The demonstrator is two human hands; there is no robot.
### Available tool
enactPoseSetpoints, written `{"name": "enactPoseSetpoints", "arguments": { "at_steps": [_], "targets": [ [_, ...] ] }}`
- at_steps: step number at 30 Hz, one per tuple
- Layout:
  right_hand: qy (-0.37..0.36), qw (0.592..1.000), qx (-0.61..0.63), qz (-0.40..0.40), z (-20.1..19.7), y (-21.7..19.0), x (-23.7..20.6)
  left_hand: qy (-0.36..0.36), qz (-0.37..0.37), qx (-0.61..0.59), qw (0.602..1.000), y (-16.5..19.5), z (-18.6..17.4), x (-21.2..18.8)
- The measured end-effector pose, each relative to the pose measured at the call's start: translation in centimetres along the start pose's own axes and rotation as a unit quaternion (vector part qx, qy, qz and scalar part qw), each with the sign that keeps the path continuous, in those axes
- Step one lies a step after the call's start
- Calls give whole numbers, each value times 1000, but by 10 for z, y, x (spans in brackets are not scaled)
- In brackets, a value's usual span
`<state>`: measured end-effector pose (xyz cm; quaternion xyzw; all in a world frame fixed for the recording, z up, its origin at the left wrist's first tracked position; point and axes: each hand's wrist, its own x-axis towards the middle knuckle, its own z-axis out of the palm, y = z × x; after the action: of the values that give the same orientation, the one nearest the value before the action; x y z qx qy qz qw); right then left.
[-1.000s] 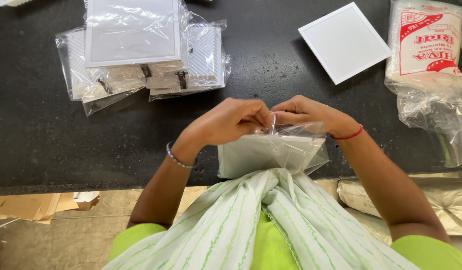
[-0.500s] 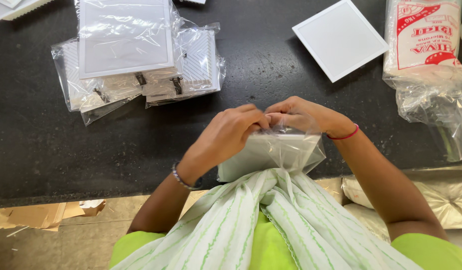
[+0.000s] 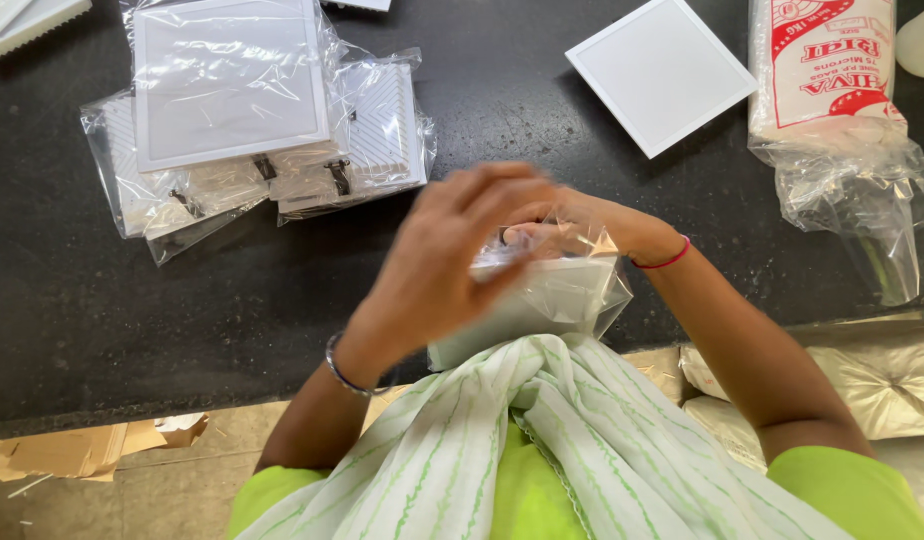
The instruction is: The person wraps square LED panel lights in clear plastic bags at a workbench, folds the plastic over each panel, and stacks the wrapped panels on the table. At the end the person walks to a stack of cardboard boxes and picks one up.
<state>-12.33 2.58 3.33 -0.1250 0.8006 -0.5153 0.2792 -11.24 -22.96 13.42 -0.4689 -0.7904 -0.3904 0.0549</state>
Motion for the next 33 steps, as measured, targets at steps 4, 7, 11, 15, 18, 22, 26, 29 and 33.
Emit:
{"name": "enactPoseSetpoints", "arguments": {
  "at_steps": [4, 7, 11, 15, 18, 22, 26, 29, 33],
  "targets": [
    [-17, 978, 34, -203, -4, 42, 1, 29, 167, 80, 982, 29, 37, 14],
    [-22, 959, 26, -281, -8, 57, 1, -4, 165, 176, 971, 17, 54, 21],
    [-83, 967, 70, -230, -12, 44, -3, -28, 80, -38, 996, -15, 47, 13],
    [-42, 990, 44, -130, -3, 15, -6, -4, 46, -86, 995, -35, 31, 9],
    [-23, 994, -14, -107, 0, -2, -3, 18, 14, -108, 994, -37, 23, 4],
    [-33, 996, 25, -83, 4, -11, 4, -4, -57, -153, 987, -37, 20, -4],
    [-33, 998, -7, -52, 5, -13, 6, 13, 61, -32, 998, -44, 21, -8],
    [-28, 997, -25, -71, 5, -16, 6, -27, 76, 37, 996, -50, 21, -12],
    [-17, 999, -32, -37, 4, -22, 6, -47, 116, 47, 991, -52, 19, -21]
  ]
}}
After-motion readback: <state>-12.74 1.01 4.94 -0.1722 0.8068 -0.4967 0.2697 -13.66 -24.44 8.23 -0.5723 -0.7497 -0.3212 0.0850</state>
